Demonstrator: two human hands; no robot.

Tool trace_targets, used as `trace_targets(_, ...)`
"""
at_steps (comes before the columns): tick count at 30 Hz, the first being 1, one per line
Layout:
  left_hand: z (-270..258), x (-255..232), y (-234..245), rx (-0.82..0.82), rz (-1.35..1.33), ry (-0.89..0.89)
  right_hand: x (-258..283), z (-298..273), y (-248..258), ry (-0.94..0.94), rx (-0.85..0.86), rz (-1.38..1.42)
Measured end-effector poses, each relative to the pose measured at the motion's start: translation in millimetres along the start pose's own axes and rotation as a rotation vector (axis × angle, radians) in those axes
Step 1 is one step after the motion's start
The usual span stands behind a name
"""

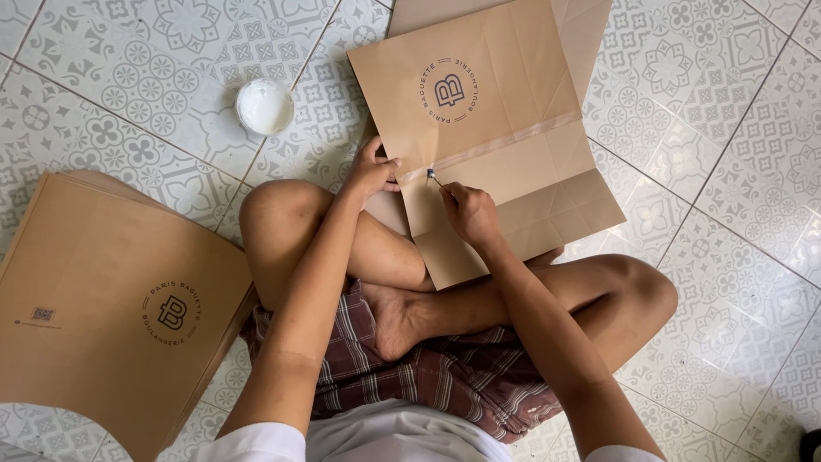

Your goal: Assembling paper bags by folding pre-printed templates and applying glue with a brush.

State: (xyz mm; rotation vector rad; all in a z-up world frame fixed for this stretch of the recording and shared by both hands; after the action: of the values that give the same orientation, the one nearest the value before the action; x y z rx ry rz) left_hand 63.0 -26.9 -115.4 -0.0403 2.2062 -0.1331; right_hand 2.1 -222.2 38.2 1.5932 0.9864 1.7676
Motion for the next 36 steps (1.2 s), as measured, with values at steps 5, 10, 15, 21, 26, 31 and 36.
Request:
trace_targets(5,-4.3,-5.0,0.1,0.018,0.020,0.002,22.8,1.0,7.2,0.042,0.019,0.054)
trace_targets(10,6.5,11.3,-0.5,0.044,-0.015,0.017,50.1,-0.6,14.0,0.116,0.069,0.145)
trace_targets(15,1.1,7.5,-4.9,0.065,-0.038,0.024,45.5,1.2,13.3,0.141,0.049,0.164)
trace_targets(21,4.9,14.2,-4.3,0.093,-0.043,0.029,48.4,-1.4,8.9,0.146,0.111,0.214)
trace_targets(26,11.6,20.4,-1.9,0.099,-0.062,0.027,32.5,2.7,10.1,0.128,0.068,0.183)
trace_targets(31,9.3,19.5,-4.2,0.105,-0.055,0.018,42.8,1.1,10.7,0.129,0.104,0.242)
trace_targets(36,17.3,25.6,-1.9,0.121,-0.071,0.011,20.5,1.2,8.3,0.092,0.063,0.160)
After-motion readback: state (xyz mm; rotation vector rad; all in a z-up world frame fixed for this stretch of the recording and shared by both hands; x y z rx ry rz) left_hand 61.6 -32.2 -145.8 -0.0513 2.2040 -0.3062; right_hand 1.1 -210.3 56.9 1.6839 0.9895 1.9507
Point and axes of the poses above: each hand's wrist, its own z-axis towards the middle knuckle, its own y-axis out of the back of the hand, x = y × z, the point moved 9 cm from there along z, towards the middle knuckle, and after that the axes turned 2 degrees about -y, right-handed, at the moved point
